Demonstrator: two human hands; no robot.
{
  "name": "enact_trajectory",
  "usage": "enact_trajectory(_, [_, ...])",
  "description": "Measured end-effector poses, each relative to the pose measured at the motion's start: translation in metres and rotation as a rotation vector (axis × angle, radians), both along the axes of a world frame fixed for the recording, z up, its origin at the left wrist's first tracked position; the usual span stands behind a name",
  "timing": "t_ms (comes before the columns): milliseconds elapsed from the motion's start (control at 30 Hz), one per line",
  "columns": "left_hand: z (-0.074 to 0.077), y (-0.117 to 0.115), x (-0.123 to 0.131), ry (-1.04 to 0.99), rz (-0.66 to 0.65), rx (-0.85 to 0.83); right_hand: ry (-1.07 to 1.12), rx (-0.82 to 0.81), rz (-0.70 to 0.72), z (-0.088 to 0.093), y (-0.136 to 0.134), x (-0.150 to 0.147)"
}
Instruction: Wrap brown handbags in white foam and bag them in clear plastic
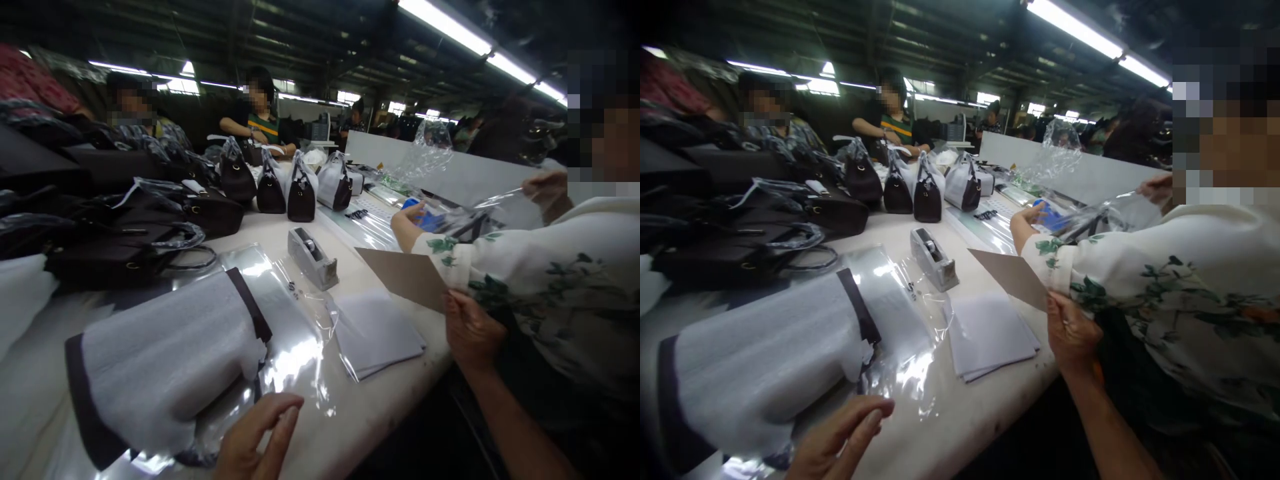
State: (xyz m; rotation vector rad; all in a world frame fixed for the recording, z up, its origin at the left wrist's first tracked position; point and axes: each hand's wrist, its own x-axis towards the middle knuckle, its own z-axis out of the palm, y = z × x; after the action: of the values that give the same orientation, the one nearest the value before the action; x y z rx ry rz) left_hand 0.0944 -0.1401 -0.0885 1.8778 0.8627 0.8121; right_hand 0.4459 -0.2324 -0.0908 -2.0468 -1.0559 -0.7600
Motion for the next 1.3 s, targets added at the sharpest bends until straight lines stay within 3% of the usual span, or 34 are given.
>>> enact_trajectory(67, [0.017,-0.001,0.011,-0.126,0.062,-0.338,-0.118,0.082,0.087,0.017,0.006,-0.028])
enact_trajectory(100, [0.025,-0.001,0.014,-0.234,0.079,-0.496,-0.183,0.069,0.250,0.025,0.011,-0.047])
enact_trajectory(167, [0.040,0.001,0.012,-0.471,0.105,-0.748,-0.286,-0.038,0.704,0.036,0.020,-0.088])
enact_trajectory(233, [0.048,0.001,0.001,-0.618,0.197,-0.906,-0.375,-0.183,1.107,0.039,0.028,-0.124])
enact_trajectory(300, [0.047,0.000,-0.018,-0.651,0.362,-0.959,-0.420,-0.173,1.321,0.035,0.037,-0.148])
enact_trajectory(367, [0.042,-0.002,-0.038,-0.660,0.505,-0.923,-0.243,-0.090,1.252,0.026,0.051,-0.161])
enact_trajectory(467, [0.038,0.002,-0.062,-0.587,0.590,-0.765,0.452,-0.185,0.929,0.022,0.083,-0.173])
enact_trajectory(567, [0.044,0.023,-0.076,-0.311,0.620,-0.490,1.102,-0.426,1.000,0.033,0.130,-0.188])
enact_trajectory(667, [0.044,0.055,-0.089,0.002,0.779,-0.051,1.216,-0.483,1.076,0.036,0.181,-0.205])
enact_trajectory(733, [0.034,0.073,-0.102,0.035,0.937,0.156,1.149,-0.486,1.051,0.027,0.207,-0.212])
enact_trajectory(767, [0.025,0.080,-0.109,-0.031,1.007,0.145,1.135,-0.497,1.031,0.019,0.216,-0.213])
enact_trajectory(833, [0.007,0.090,-0.125,-0.232,1.078,-0.074,1.130,-0.518,0.981,0.003,0.225,-0.215])
enact_trajectory(967, [-0.022,0.102,-0.143,-0.456,0.998,-0.502,1.085,-0.540,0.903,-0.010,0.222,-0.221])
enact_trajectory(1100, [-0.024,0.113,-0.143,-0.567,0.818,-0.639,1.104,-0.507,0.868,-0.004,0.228,-0.234])
enact_trajectory(1300, [-0.020,0.119,-0.141,-0.621,0.743,-0.743,1.640,-0.745,0.868,-0.012,0.234,-0.236])
